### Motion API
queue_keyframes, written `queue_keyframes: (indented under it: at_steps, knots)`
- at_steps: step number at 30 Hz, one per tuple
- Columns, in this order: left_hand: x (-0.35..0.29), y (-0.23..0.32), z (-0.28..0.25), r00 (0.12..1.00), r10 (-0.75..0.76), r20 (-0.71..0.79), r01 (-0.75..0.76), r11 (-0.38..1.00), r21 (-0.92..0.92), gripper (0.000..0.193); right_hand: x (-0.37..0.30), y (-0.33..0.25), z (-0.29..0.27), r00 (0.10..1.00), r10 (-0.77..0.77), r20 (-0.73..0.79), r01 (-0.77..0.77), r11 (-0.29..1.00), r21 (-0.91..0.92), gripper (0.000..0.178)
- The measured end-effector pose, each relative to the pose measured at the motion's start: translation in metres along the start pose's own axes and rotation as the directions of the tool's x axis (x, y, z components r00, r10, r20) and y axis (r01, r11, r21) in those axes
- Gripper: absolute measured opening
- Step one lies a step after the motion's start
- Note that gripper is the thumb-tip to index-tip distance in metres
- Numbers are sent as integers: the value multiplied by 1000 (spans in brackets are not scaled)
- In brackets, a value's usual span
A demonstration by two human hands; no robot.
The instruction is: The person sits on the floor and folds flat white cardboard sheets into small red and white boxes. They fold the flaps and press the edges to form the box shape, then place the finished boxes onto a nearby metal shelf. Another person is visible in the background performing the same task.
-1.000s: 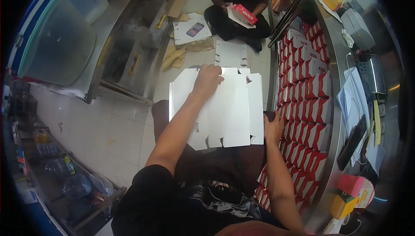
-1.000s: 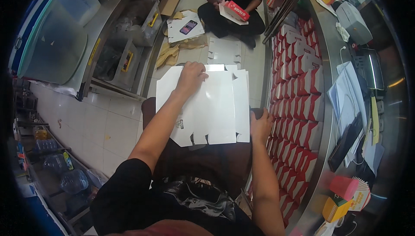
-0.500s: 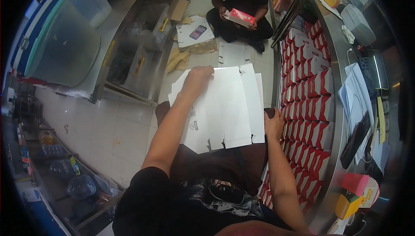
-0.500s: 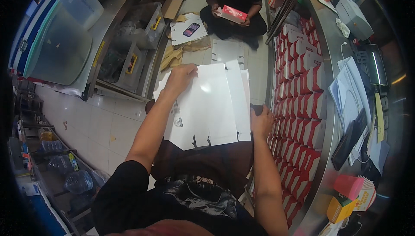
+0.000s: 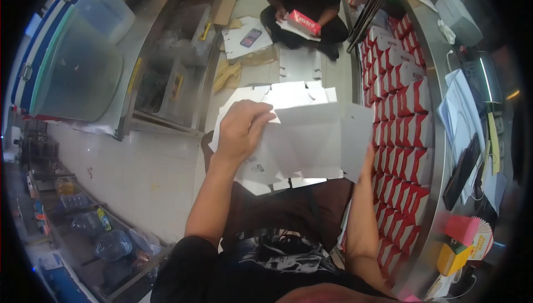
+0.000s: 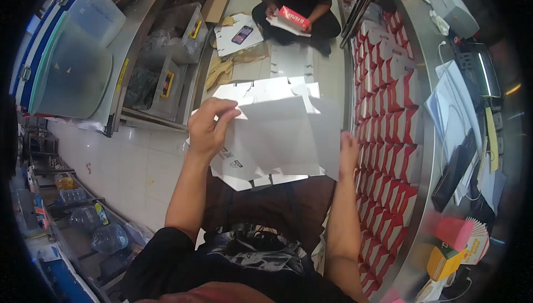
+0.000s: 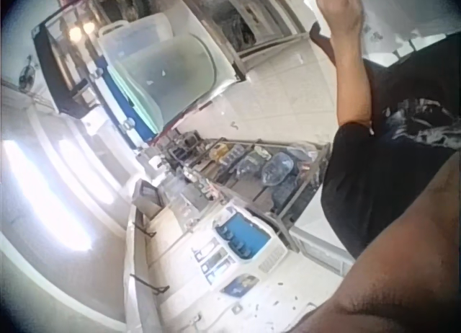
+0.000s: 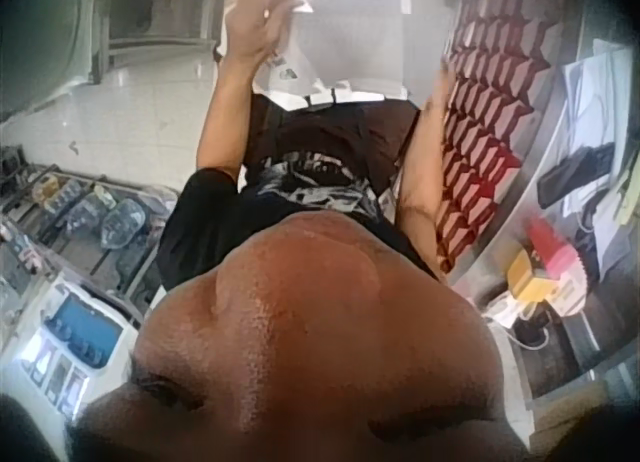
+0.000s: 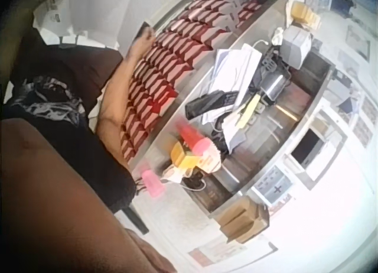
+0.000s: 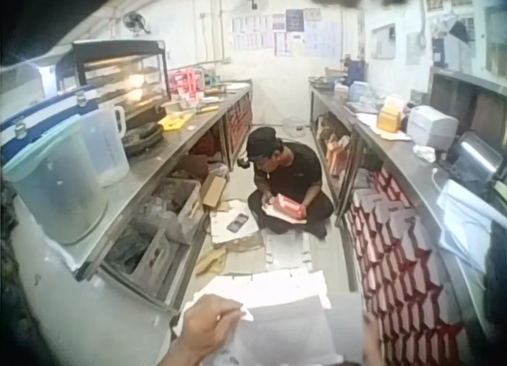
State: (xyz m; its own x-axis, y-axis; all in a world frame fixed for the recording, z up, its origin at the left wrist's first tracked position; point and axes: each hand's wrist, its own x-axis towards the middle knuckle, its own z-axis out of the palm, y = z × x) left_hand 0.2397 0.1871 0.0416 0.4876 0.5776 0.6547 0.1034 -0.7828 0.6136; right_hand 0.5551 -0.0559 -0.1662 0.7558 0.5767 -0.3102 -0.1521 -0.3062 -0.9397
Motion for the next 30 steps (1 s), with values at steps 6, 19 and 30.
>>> queue_keyframes:
  at_steps: [6,19,30]
  knots:
    - [-8,36,-41,994,77,73,-78,997,6,22,-107,-186,32,720,-452,527,35,782,623,96]
    - [-14,57,-97,996,84,44,-94,933,347,24,-170,-264,110,653,-356,669,421,904,70,80]
    - [-64,73,-91,913,260,-315,-145,927,345,37,-173,-241,127,912,-401,93,361,888,284,28]
